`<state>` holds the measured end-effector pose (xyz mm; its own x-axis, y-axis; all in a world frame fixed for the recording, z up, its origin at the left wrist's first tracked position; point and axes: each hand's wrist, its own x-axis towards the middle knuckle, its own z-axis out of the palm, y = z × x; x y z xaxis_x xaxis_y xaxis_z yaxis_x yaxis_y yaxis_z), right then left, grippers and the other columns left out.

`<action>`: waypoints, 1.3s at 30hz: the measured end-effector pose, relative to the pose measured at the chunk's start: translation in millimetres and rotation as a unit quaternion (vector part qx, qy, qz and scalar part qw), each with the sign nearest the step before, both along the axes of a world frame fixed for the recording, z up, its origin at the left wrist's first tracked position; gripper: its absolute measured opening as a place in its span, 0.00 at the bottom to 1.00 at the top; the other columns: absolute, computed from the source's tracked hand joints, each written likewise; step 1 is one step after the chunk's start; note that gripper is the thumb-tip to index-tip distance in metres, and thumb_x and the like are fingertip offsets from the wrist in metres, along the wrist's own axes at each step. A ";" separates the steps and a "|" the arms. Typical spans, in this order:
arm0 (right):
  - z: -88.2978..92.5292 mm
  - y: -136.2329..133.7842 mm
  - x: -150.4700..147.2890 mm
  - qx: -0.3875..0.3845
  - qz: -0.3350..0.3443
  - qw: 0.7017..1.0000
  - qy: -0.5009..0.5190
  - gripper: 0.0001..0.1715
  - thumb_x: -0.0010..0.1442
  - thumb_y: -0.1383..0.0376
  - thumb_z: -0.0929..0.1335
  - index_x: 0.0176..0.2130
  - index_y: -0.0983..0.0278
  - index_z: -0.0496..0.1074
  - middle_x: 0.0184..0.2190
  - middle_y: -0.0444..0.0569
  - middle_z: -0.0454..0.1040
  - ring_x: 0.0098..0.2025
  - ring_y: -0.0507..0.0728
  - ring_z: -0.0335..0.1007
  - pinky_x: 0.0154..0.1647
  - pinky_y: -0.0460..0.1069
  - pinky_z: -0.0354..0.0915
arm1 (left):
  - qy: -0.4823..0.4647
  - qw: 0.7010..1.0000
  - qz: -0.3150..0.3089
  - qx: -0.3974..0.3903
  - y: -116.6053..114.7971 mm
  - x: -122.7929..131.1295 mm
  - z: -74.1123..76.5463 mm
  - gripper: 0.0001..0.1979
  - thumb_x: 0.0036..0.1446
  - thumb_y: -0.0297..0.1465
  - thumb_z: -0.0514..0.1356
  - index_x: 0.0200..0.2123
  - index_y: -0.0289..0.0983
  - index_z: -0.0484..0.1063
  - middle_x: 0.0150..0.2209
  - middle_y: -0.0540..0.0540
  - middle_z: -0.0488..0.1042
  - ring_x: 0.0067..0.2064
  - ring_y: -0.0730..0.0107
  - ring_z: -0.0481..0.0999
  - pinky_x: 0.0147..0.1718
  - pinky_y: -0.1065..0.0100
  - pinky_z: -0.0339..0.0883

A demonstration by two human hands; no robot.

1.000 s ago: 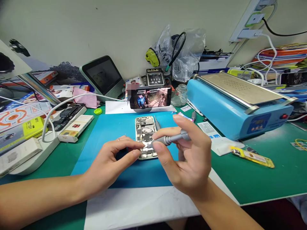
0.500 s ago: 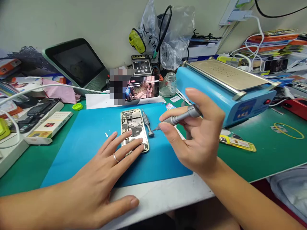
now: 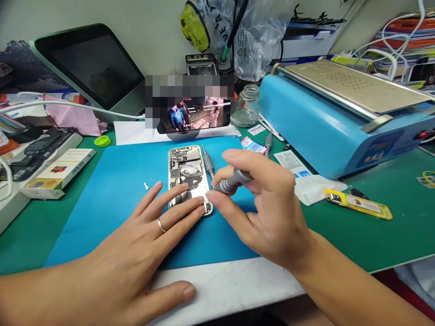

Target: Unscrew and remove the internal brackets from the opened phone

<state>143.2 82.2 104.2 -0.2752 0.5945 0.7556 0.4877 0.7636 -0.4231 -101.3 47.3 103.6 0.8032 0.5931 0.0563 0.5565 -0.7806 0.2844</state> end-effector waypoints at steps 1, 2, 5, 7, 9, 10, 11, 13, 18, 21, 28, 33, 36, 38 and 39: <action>-0.9 0.0 0.2 -0.002 0.005 1.000 -0.006 0.37 0.59 0.74 0.76 0.63 0.59 0.69 0.36 0.47 0.78 0.33 0.57 0.81 0.32 0.50 0.79 | 0.000 1.000 0.000 0.001 -0.1 -0.2 -0.3 0.45 0.68 0.55 0.56 0.75 0.33 0.48 0.76 0.46 0.52 0.77 0.42 0.47 0.73 0.33 0.41; -1.9 0.0 0.7 0.005 0.008 1.000 -0.007 0.36 0.59 0.74 0.76 0.63 0.59 0.69 0.37 0.48 0.78 0.33 0.57 0.81 0.32 0.50 0.79 | 0.000 1.000 0.000 0.000 -0.4 -0.5 -0.5 0.45 0.68 0.55 0.55 0.75 0.33 0.48 0.76 0.46 0.52 0.77 0.42 0.47 0.73 0.33 0.40; -4.7 0.7 2.2 0.012 0.007 1.000 -0.011 0.37 0.59 0.73 0.76 0.64 0.59 0.69 0.38 0.49 0.80 0.34 0.58 0.82 0.32 0.51 0.79 | -0.002 1.000 0.001 -0.006 -1.3 -1.4 -0.9 0.44 0.69 0.54 0.55 0.75 0.34 0.48 0.76 0.47 0.53 0.77 0.44 0.46 0.74 0.36 0.33; -5.6 1.3 2.4 0.008 0.007 1.000 -0.007 0.37 0.58 0.72 0.77 0.64 0.57 0.69 0.39 0.49 0.81 0.34 0.59 0.82 0.32 0.51 0.80 | -0.006 1.000 0.002 -0.008 -1.7 -1.8 -1.2 0.43 0.69 0.54 0.55 0.75 0.34 0.48 0.76 0.46 0.52 0.77 0.45 0.45 0.74 0.38 0.28; -5.7 1.8 1.6 -0.003 0.013 1.000 -0.007 0.38 0.58 0.73 0.77 0.64 0.55 0.69 0.39 0.49 0.81 0.34 0.59 0.82 0.31 0.52 0.80 | -0.008 1.000 0.002 -0.012 -1.9 -2.1 -1.6 0.43 0.69 0.54 0.55 0.75 0.34 0.48 0.76 0.46 0.51 0.77 0.44 0.45 0.74 0.38 0.26; -5.6 1.8 1.0 -0.005 0.016 1.000 -0.004 0.39 0.58 0.73 0.77 0.64 0.53 0.69 0.40 0.49 0.81 0.33 0.59 0.82 0.30 0.52 0.80 | -0.008 1.000 0.002 -0.013 -1.9 -2.2 -1.9 0.43 0.69 0.54 0.55 0.75 0.34 0.48 0.77 0.46 0.51 0.77 0.44 0.45 0.74 0.38 0.25; -5.5 1.8 0.3 -0.008 0.018 1.000 -0.004 0.39 0.59 0.73 0.76 0.65 0.53 0.68 0.40 0.49 0.81 0.33 0.59 0.82 0.30 0.53 0.80 | -0.007 1.000 0.002 -0.013 -1.9 -2.3 -2.2 0.43 0.69 0.54 0.55 0.75 0.34 0.48 0.77 0.46 0.50 0.77 0.43 0.44 0.74 0.39 0.24; -5.4 1.5 -0.6 -0.013 0.014 1.000 -0.009 0.40 0.59 0.73 0.76 0.65 0.52 0.68 0.40 0.49 0.81 0.33 0.59 0.82 0.30 0.53 0.81 | -0.003 1.000 0.003 -0.012 -1.6 -2.3 -2.8 0.43 0.69 0.53 0.54 0.75 0.34 0.47 0.77 0.46 0.49 0.77 0.44 0.44 0.74 0.39 0.23; -5.8 1.1 -0.2 -0.004 0.007 1.000 -0.029 0.40 0.60 0.72 0.76 0.66 0.54 0.67 0.42 0.51 0.81 0.35 0.59 0.82 0.30 0.53 0.81 | 0.000 1.000 0.006 -0.012 -2.0 -2.9 -3.4 0.43 0.69 0.54 0.54 0.76 0.35 0.46 0.77 0.48 0.49 0.77 0.47 0.41 0.73 0.48 0.14; -6.0 2.1 0.4 -0.003 0.002 0.999 -0.034 0.39 0.60 0.71 0.76 0.66 0.54 0.67 0.43 0.52 0.80 0.36 0.60 0.82 0.30 0.52 0.81 | 0.004 1.000 0.008 -0.010 -2.9 -3.5 -3.4 0.43 0.70 0.54 0.53 0.76 0.35 0.46 0.77 0.48 0.48 0.78 0.49 0.39 0.71 0.55 0.08; -6.5 3.7 0.2 0.003 0.007 0.999 -0.032 0.40 0.60 0.71 0.76 0.66 0.53 0.67 0.44 0.51 0.80 0.35 0.60 0.82 0.30 0.53 0.82 | 0.008 1.000 0.004 -0.009 -2.9 -2.8 -4.3 0.41 0.71 0.53 0.51 0.76 0.34 0.47 0.77 0.47 0.49 0.77 0.47 0.41 0.72 0.50 0.12; -6.2 2.9 0.6 0.011 0.004 0.999 -0.035 0.42 0.60 0.70 0.76 0.68 0.54 0.66 0.43 0.52 0.80 0.34 0.61 0.82 0.29 0.55 0.82 | 0.004 1.000 0.003 -0.028 -2.0 -3.0 -3.4 0.40 0.72 0.53 0.49 0.76 0.34 0.47 0.77 0.46 0.48 0.77 0.45 0.42 0.73 0.42 0.19; -6.8 2.5 -0.4 0.009 0.001 0.999 -0.031 0.41 0.60 0.71 0.76 0.68 0.54 0.66 0.43 0.52 0.79 0.35 0.61 0.82 0.30 0.55 0.82 | 0.006 1.000 0.002 -0.024 -2.6 -3.0 -2.8 0.41 0.72 0.52 0.51 0.76 0.33 0.47 0.77 0.45 0.49 0.77 0.45 0.42 0.74 0.41 0.20; -7.5 2.6 -1.6 0.009 -0.006 1.000 -0.027 0.41 0.60 0.71 0.76 0.68 0.53 0.66 0.45 0.52 0.78 0.35 0.61 0.82 0.31 0.55 0.83 | 0.004 1.000 0.004 -0.021 -3.0 -3.0 -2.8 0.40 0.71 0.51 0.52 0.76 0.33 0.48 0.77 0.45 0.49 0.77 0.45 0.43 0.74 0.41 0.22; -7.9 2.7 -2.1 0.014 -0.007 1.000 -0.026 0.42 0.60 0.71 0.76 0.68 0.53 0.66 0.46 0.52 0.78 0.36 0.61 0.82 0.31 0.55 0.83 | 0.002 1.000 0.005 -0.022 -3.0 -2.9 -2.8 0.40 0.71 0.51 0.52 0.75 0.33 0.48 0.77 0.46 0.50 0.77 0.45 0.43 0.74 0.40 0.23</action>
<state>141.1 85.0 96.3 -0.3062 0.5777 0.7566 0.5191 0.7676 -0.3760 -104.3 44.3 100.7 0.7976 0.6026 0.0277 0.5650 -0.7623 0.3158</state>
